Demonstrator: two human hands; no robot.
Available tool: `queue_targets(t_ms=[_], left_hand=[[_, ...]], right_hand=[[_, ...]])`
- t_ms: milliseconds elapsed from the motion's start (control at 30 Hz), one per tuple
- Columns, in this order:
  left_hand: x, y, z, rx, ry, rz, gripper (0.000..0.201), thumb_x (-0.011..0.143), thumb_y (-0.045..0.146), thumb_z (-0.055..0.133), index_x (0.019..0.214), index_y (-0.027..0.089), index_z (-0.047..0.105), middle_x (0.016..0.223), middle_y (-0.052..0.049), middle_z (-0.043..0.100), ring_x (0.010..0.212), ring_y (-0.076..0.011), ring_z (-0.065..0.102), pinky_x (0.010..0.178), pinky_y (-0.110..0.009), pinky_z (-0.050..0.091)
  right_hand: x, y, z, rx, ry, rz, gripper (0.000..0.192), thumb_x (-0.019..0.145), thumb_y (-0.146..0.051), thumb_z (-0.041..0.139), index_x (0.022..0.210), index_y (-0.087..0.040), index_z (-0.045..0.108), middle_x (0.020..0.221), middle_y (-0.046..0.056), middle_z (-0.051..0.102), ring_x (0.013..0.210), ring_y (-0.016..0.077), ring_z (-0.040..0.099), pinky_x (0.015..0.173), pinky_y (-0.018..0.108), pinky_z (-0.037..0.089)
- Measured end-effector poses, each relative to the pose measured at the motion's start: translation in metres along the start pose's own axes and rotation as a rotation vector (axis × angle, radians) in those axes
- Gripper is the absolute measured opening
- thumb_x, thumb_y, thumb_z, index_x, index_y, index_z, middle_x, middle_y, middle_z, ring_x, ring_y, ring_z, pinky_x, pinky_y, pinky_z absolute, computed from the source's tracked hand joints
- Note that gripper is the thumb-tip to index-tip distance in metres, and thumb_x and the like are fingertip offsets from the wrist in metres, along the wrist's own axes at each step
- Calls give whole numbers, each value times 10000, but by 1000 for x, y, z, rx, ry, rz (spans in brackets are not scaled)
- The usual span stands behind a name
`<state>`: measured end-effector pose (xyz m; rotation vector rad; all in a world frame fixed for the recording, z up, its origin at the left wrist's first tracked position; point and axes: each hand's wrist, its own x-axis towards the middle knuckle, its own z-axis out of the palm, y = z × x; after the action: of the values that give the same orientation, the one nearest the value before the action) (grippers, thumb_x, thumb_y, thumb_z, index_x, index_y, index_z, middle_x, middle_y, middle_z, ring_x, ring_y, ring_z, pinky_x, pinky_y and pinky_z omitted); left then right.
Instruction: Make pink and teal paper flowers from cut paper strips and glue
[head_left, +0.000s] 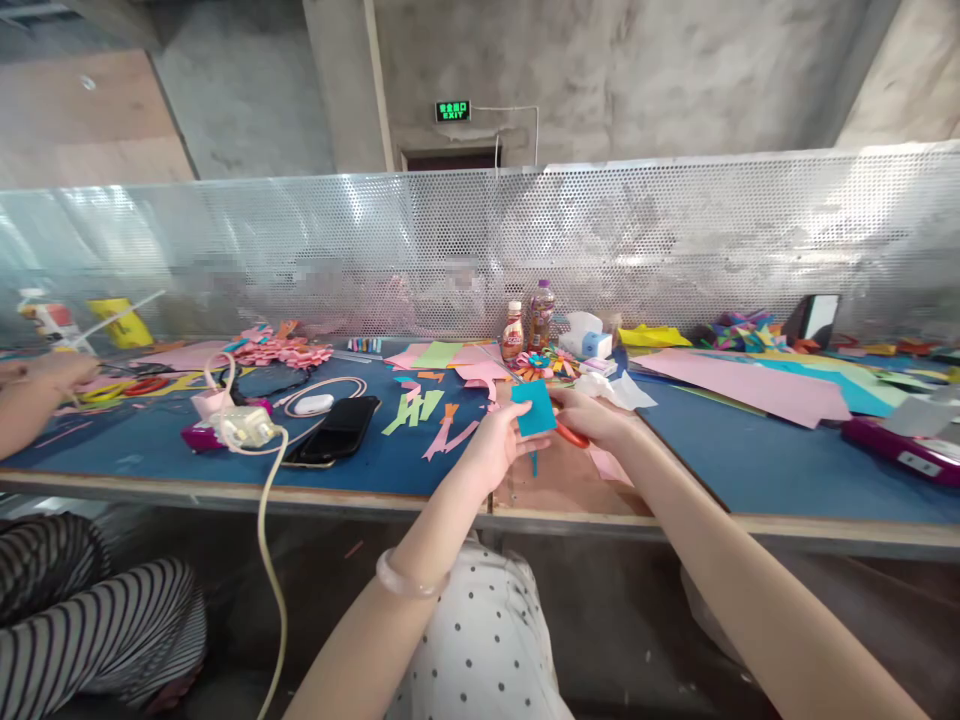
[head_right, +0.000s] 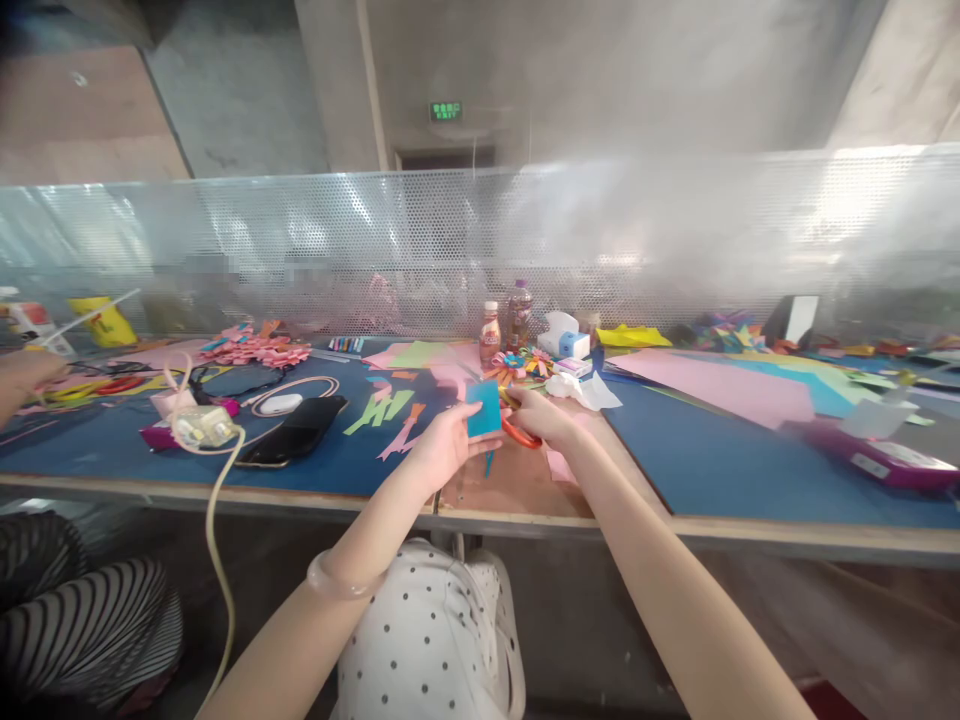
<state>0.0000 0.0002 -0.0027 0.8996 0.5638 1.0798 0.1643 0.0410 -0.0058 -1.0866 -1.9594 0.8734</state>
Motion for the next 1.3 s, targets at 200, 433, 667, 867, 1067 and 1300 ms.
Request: queue_targets(t_ms=[200,433,667,867,1067,1300], left_hand=[[7,-1,-10,120,332,257,212,694,343,649,713,165,536,646,7,539,524,-85,509,456,-186,397],[6,5,-12,-34,435,405,321,713,436,632,693,194,421,525,67,452,393,-42,395,346,-145,207],[10,4,-15,-95,475,457,188,721,246,642,735,159,476,687,-18,610,589,-101,604,530,-202,452],[11,1,-18,-106,497,507,245,691,181,660,654,164,418,609,19,536,671,-145,638,717,-322,527],[8,2,-12,-166,452,591,176,686,124,622,651,156,453,609,55,483,596,-63,562,836,-370,520],[7,3,-9,-164,444,584,324,649,114,634,541,176,334,493,107,319,470,-17,389,842,-370,521]], right_hand=[[-6,1,-14,-217,43,6,227,683,-255,543,880,-172,622,898,24,665,872,245,572,758,313,425],[-5,2,-12,-393,134,55,292,700,-426,564,789,-149,593,732,17,615,687,195,549,601,274,396],[-11,-12,-27,-198,-121,109,307,713,-487,577,723,-180,565,591,-4,583,565,171,592,508,251,441],[-13,-21,-41,-246,-219,86,270,726,-449,560,650,-190,575,582,8,621,565,177,607,560,278,467],[-8,-16,-42,-275,-273,75,212,707,-401,572,757,-202,625,616,5,630,574,188,618,546,282,472],[-9,-14,-41,-201,-321,134,219,701,-364,588,847,-208,636,662,6,646,596,202,641,521,279,487]])
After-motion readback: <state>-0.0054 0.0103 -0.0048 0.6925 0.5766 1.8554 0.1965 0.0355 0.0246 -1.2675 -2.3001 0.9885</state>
